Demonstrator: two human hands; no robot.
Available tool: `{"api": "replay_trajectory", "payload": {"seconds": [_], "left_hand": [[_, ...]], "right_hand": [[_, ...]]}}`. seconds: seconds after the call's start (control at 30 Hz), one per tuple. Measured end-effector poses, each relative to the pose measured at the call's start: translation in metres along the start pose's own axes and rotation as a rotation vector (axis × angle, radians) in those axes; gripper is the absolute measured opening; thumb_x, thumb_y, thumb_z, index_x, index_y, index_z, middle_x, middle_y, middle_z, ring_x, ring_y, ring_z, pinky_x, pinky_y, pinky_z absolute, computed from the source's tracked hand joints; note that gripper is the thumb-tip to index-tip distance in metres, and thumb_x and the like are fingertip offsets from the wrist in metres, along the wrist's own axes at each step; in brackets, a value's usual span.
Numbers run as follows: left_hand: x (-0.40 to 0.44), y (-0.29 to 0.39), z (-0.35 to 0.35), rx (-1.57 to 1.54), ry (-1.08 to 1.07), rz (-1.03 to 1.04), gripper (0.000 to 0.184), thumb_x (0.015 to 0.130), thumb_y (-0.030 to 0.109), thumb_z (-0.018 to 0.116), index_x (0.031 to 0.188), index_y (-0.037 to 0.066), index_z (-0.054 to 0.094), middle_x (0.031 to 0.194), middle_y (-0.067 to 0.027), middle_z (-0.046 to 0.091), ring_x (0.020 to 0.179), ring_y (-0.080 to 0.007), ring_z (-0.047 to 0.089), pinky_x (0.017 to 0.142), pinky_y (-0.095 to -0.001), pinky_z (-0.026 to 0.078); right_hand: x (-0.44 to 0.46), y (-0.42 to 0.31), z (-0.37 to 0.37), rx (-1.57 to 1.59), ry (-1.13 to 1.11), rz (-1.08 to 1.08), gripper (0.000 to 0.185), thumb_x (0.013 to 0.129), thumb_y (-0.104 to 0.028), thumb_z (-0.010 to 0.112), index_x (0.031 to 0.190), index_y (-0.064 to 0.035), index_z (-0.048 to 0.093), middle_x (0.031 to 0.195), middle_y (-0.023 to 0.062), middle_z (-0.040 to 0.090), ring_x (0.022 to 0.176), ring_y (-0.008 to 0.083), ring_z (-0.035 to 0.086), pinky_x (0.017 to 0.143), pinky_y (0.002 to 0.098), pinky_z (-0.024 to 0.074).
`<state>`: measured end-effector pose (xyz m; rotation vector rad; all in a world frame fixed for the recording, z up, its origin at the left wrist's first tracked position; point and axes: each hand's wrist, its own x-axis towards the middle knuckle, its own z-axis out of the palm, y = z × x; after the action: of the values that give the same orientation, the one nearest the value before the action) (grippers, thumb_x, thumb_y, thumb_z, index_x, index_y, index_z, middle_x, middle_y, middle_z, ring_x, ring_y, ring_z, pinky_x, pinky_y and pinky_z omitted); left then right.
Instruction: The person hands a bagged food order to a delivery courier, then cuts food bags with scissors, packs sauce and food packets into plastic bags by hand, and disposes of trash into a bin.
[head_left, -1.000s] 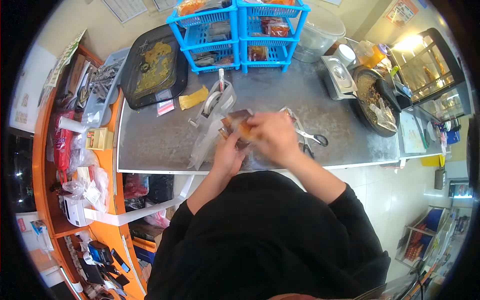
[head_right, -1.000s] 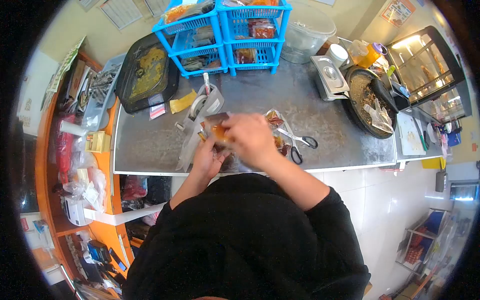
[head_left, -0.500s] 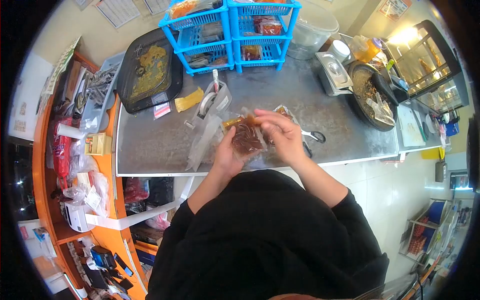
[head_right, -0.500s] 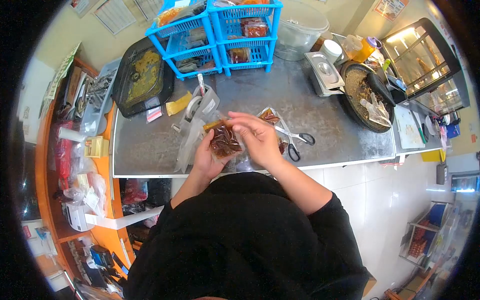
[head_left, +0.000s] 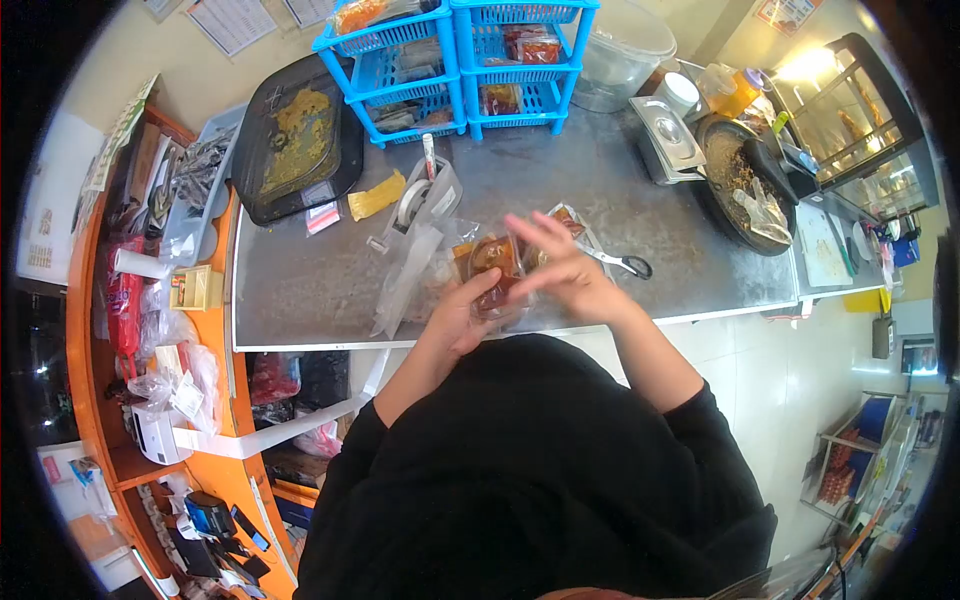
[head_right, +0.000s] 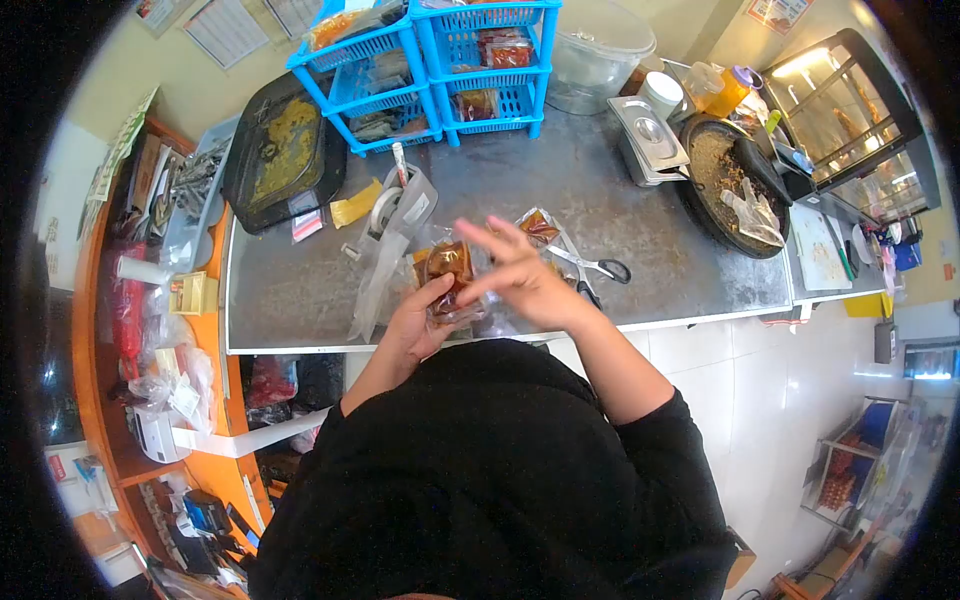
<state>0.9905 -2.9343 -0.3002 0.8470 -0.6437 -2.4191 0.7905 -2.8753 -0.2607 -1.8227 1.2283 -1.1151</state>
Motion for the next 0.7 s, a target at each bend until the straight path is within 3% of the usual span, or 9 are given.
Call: {"api": "replay_trajectory", "payload": {"seconds": [0.07, 0.17, 0.27, 0.37, 0.4, 0.5, 0.6, 0.7], "left_hand": [[-0.004, 0.002, 0.004, -0.006, 0.102, -0.015, 0.037, 0.090, 0.019, 0.058, 0.122, 0.005, 0.049, 0.113, -0.0118, 0.059, 0.107, -0.0271, 0.059, 0.088, -0.0474, 0.051], [-0.003, 0.002, -0.001, -0.138, -0.051, 0.084, 0.033, 0.089, 0.020, 0.060, 0.118, 0.005, 0.052, 0.107, -0.0108, 0.061, 0.101, -0.0267, 0.061, 0.087, -0.0465, 0.052], [-0.006, 0.003, 0.002, -0.232, -0.104, 0.124, 0.032, 0.090, 0.024, 0.060, 0.115, 0.005, 0.055, 0.103, -0.0092, 0.063, 0.099, -0.0263, 0.062, 0.087, -0.0476, 0.051], [0.006, -0.006, -0.015, -0.117, -0.058, 0.092, 0.033, 0.090, 0.026, 0.060, 0.116, 0.007, 0.053, 0.101, -0.0089, 0.063, 0.099, -0.0251, 0.062, 0.088, -0.0492, 0.050], [0.006, -0.006, -0.014, -0.121, -0.035, 0.090, 0.033, 0.090, 0.026, 0.060, 0.116, 0.007, 0.053, 0.101, -0.0090, 0.063, 0.098, -0.0246, 0.062, 0.086, -0.0481, 0.051], [0.003, -0.003, -0.004, -0.121, 0.049, 0.127, 0.032, 0.091, 0.025, 0.059, 0.116, 0.007, 0.052, 0.101, -0.0096, 0.063, 0.094, -0.0236, 0.063, 0.083, -0.0445, 0.053], [0.002, -0.002, 0.002, -0.080, 0.139, 0.230, 0.031, 0.091, 0.024, 0.059, 0.116, 0.006, 0.052, 0.101, -0.0098, 0.063, 0.093, -0.0235, 0.064, 0.081, -0.0409, 0.054], [0.009, -0.008, 0.000, 0.004, 0.187, 0.330, 0.028, 0.092, 0.019, 0.058, 0.115, 0.005, 0.053, 0.103, -0.0088, 0.063, 0.093, -0.0227, 0.064, 0.081, -0.0400, 0.054]], "right_hand": [[-0.006, 0.014, -0.012, 0.229, 0.223, 0.130, 0.030, 0.077, 0.003, 0.056, 0.095, -0.0153, 0.071, 0.140, 0.0045, 0.046, 0.130, 0.0292, 0.038, 0.105, 0.0406, 0.0305], [-0.024, 0.061, -0.026, 0.101, 0.448, 0.531, 0.024, 0.080, -0.011, 0.064, 0.103, -0.0093, 0.066, 0.130, 0.0097, 0.054, 0.121, 0.0292, 0.048, 0.099, 0.0383, 0.0375], [-0.044, 0.069, -0.017, -0.614, 0.262, 0.761, 0.037, 0.075, -0.028, 0.073, 0.107, -0.0105, 0.064, 0.117, 0.0102, 0.060, 0.111, 0.0308, 0.053, 0.094, 0.0418, 0.0408], [-0.054, 0.080, 0.004, -0.948, 0.168, 0.761, 0.049, 0.068, -0.038, 0.076, 0.107, -0.0116, 0.062, 0.111, 0.0110, 0.062, 0.103, 0.0327, 0.055, 0.087, 0.0437, 0.0429], [-0.057, 0.090, 0.007, -1.016, 0.182, 0.737, 0.046, 0.069, -0.034, 0.076, 0.108, -0.0120, 0.064, 0.097, 0.0130, 0.067, 0.084, 0.0308, 0.063, 0.085, 0.0459, 0.0424], [-0.055, 0.109, 0.000, -0.769, 0.136, 0.849, 0.035, 0.071, -0.034, 0.075, 0.098, -0.0125, 0.067, 0.085, 0.0111, 0.068, 0.076, 0.0299, 0.063, 0.081, 0.0434, 0.0445], [-0.044, 0.093, -0.015, -0.558, 0.283, 0.833, 0.027, 0.073, -0.031, 0.075, 0.078, -0.0068, 0.066, 0.075, 0.0080, 0.066, 0.075, 0.0226, 0.063, 0.070, 0.0376, 0.0476], [-0.030, 0.052, -0.032, -0.104, 0.332, 0.659, 0.016, 0.081, -0.020, 0.070, 0.083, -0.0059, 0.063, 0.075, 0.0037, 0.065, 0.069, 0.0136, 0.061, 0.063, 0.0296, 0.0476]]}}
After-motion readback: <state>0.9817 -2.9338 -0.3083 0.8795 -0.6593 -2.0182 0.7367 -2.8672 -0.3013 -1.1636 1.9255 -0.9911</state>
